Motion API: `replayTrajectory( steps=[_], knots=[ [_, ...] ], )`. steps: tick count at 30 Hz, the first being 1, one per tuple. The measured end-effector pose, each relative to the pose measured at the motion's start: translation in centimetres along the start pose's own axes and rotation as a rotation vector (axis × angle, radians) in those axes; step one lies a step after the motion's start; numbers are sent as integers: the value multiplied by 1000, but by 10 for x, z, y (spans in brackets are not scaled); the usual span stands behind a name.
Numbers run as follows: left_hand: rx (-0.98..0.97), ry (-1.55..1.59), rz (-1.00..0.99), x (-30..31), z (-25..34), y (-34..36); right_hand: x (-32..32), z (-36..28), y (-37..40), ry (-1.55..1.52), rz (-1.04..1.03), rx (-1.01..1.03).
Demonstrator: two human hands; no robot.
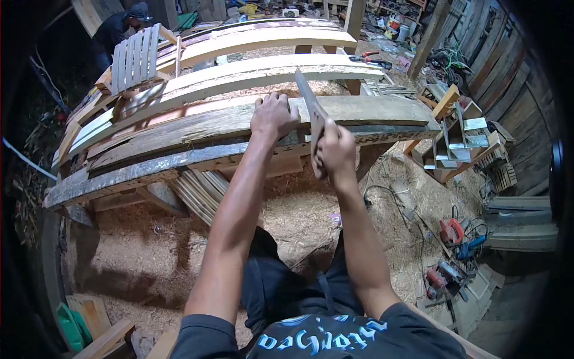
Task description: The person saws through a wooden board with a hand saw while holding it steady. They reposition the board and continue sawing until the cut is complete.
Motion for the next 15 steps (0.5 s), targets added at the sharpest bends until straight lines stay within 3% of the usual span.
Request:
replayTrajectory(
  steps=[2,4,7,9,11,13,15],
  knots=[
    [6,-4,0,0,-3,-3,-4,-3,-12,-36,-7,-40],
    [4,0,-13,-10,-4,3,17,-3,30,46,-60,56],
    [6,22,26,-1,-5,-6,54,-20,122,-278,-214,-60],
    [-18,6,36,-1,-3,-3,46,-13,108,-325,-227,-92],
    [-38,0,43,4,1,-1,13,19,25,196,24,344],
    [-10,2,-5,3,-1,-1,-11,-11,-6,-162,-89,-114],
    [11,23,-21,-6,-4,0,-5,-1,5,-154,-116,-47]
  ],
)
Point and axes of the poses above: each hand's wrist, its own y-axis away from the middle knuckle, its own x-axis out of the back of the hand, z = x × y, the point moved 8 cm from there along -y, towards the middle knuckle, and after that the axes turned 7 degrees about y, right-handed, at the moved point
